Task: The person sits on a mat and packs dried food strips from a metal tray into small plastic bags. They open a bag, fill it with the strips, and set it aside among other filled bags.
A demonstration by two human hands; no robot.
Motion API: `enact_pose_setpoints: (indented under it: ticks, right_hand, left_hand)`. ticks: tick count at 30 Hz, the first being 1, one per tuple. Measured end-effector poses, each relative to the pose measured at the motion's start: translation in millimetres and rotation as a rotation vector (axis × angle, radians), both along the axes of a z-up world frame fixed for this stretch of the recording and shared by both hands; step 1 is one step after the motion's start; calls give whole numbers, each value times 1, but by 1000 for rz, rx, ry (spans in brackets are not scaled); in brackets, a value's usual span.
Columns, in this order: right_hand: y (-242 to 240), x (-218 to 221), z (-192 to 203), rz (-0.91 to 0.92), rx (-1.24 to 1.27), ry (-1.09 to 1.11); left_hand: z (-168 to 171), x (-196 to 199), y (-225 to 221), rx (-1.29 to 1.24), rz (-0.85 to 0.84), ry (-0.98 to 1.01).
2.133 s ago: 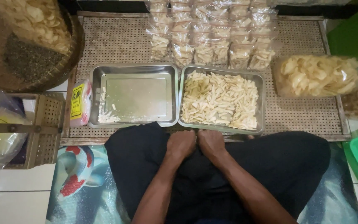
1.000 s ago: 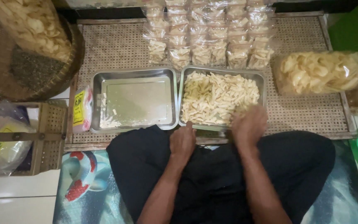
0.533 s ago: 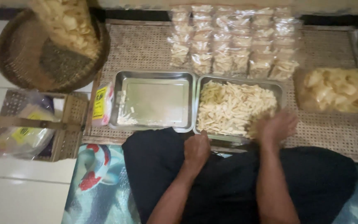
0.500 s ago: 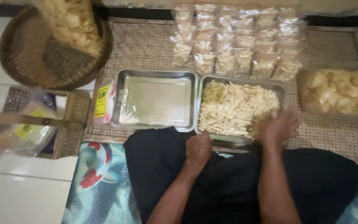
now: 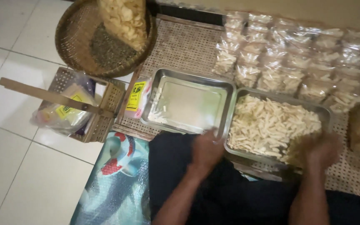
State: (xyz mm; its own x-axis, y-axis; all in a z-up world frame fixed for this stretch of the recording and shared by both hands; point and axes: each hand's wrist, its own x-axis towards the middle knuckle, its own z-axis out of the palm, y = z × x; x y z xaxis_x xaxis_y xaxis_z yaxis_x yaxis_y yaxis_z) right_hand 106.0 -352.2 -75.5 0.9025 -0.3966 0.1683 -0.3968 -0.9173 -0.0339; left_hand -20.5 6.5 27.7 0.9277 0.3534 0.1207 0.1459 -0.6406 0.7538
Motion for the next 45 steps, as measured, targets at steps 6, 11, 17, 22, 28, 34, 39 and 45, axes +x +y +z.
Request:
enact_pose_setpoints:
  ticks: [6,11,17,22,28,34,39,45]
  right_hand:
    - [57,-22,45,360,128,-531]
    - [98,-12,76,565,193,-565]
    - [119,-13,74,617,259,-529]
    - [169,-8,116,797,350,-565]
    - [260,-6,158,1102,824,-549]
    - [323,-40,210,1293,970,-441]
    - [317,-48,193,1022,535,-354]
    - [323,-47,168,918,982,150]
  left_hand:
    - [21,39,185,170,558,-23]
    - [12,53,251,300,427,297]
    - [7,52,271,389,302,165]
    - [29,41,261,407,349,-74]
    - [92,26,176,198,335,-294]
    - [99,15,111,60,286,-433]
    - [125,-4,75,83,331,-529]
    - [122,-18,74,14,306,-568]
